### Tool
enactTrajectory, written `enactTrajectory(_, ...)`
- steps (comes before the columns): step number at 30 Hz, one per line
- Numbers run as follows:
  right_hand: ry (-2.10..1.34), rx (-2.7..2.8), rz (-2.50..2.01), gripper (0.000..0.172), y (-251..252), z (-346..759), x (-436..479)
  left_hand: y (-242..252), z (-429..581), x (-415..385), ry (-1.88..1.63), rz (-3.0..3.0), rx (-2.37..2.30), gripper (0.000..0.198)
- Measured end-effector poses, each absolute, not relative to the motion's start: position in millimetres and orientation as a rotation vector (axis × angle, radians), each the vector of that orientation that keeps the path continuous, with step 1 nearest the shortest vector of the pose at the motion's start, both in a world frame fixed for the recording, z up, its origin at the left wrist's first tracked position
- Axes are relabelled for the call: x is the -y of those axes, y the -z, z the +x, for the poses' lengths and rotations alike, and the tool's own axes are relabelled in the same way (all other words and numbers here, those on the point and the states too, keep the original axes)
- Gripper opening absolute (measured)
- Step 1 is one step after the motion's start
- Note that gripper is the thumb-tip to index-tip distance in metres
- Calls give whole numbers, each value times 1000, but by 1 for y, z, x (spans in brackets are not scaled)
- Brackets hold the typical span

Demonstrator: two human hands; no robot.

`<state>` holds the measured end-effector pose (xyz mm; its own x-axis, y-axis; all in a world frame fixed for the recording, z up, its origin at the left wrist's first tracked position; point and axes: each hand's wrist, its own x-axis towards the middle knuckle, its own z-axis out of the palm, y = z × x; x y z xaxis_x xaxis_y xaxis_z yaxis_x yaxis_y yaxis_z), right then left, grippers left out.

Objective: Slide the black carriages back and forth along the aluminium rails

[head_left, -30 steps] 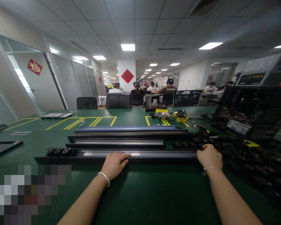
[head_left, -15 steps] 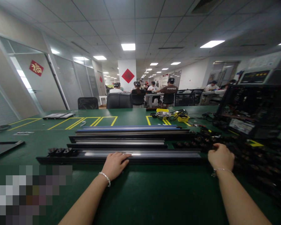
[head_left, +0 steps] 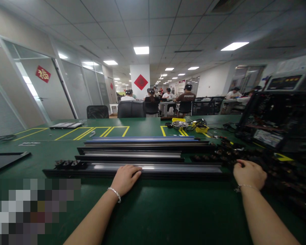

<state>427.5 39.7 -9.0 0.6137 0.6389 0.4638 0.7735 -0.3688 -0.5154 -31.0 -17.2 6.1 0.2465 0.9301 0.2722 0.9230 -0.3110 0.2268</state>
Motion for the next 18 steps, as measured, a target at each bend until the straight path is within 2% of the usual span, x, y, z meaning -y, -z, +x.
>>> enactTrajectory(4, 358, 1160, -2065, 33, -3, 398, -40, -9, -42, 14, -831, 2394, -1946, 37)
enactTrajectory(9, 347, 1710, -1874, 35, -5, 340, -40, -13, -82, 11, -1182, 1965, -2612, 32)
enactTrajectory(14, 239, 2021, -1856, 34, 0, 306, -35, -9, -124, 11, -1169, 1269, -2944, 43)
enactTrajectory(18, 159, 2073, -1923, 36, -5, 308, -34, -4, -135, 13, -1013, 1169, -2922, 50)
